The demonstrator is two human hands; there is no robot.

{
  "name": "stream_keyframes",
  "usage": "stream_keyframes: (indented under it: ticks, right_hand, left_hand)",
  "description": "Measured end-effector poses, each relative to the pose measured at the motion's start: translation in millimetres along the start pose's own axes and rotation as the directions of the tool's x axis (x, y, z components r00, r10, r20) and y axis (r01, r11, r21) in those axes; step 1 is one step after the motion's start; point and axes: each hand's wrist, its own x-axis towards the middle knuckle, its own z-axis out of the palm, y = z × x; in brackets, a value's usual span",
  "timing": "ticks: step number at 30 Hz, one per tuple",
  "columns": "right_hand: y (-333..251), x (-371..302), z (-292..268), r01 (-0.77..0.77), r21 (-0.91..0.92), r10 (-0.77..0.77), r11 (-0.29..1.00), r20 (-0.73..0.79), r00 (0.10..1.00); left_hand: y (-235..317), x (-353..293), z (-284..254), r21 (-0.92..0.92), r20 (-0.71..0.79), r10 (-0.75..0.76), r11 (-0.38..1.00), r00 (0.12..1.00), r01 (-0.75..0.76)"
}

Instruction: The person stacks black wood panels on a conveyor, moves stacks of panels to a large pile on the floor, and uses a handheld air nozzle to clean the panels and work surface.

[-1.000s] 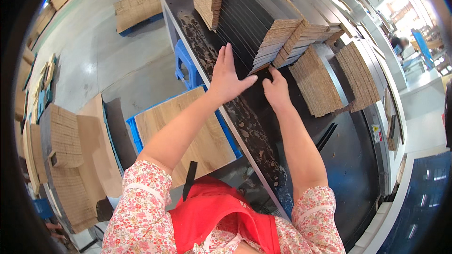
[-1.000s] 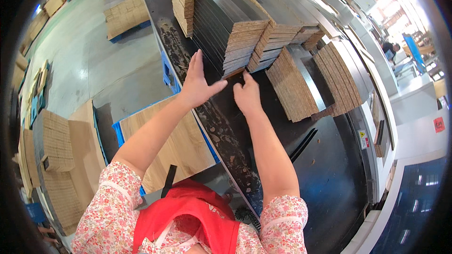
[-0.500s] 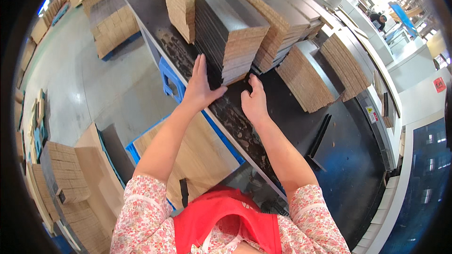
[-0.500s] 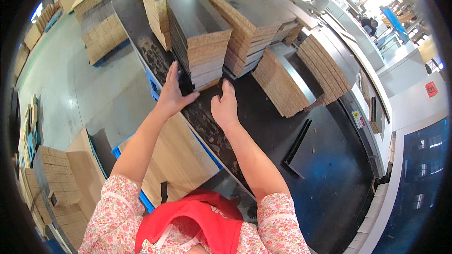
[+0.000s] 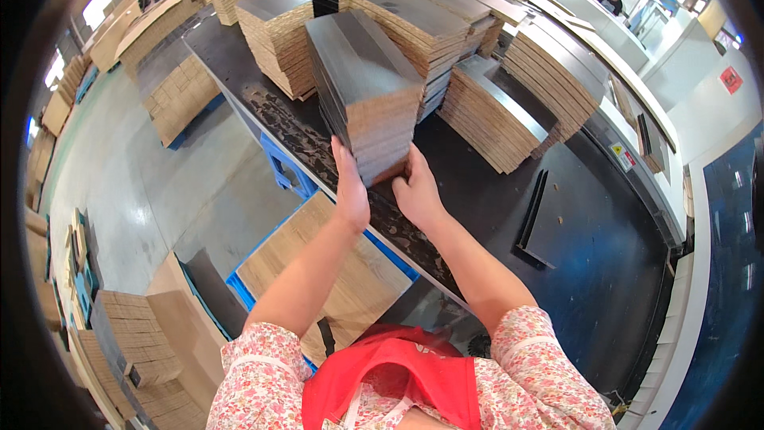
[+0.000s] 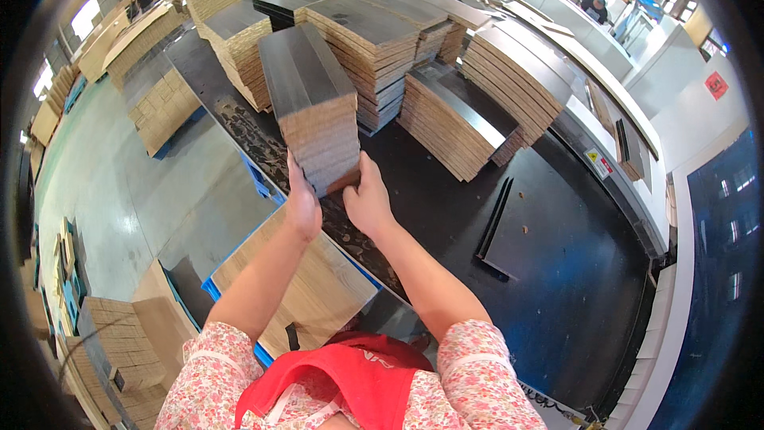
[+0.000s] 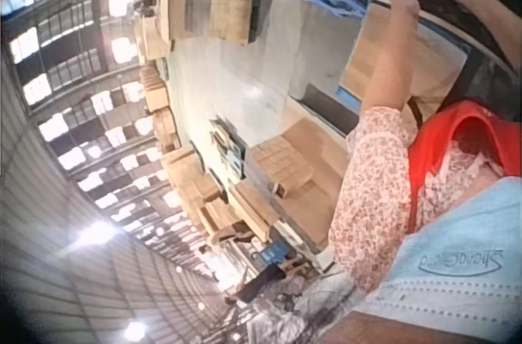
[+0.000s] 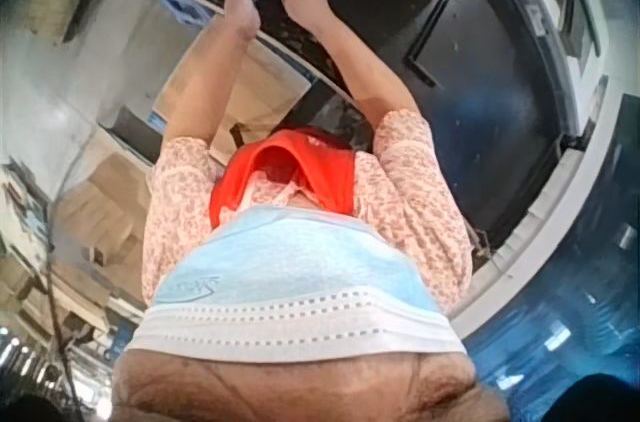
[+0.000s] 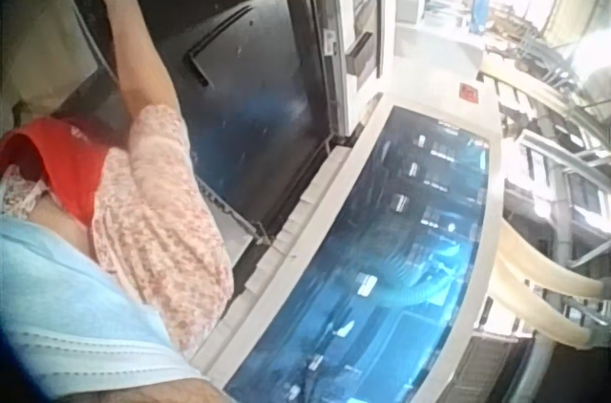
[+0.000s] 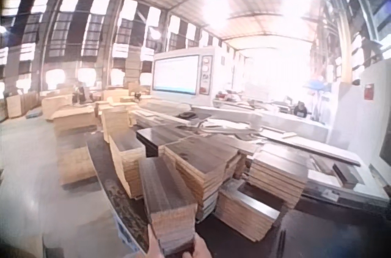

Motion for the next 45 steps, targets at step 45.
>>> stream_keyframes:
  ticks: [45]
  right_hand:
    - [-15.1,-163.1,-118.3,-0.258,-0.246,0.092,0.934,-0.533,0.841]
  left_hand:
    - [146.3,290.8,-250.7,0.46,-0.412,0.2,0.888,0.889,0.013]
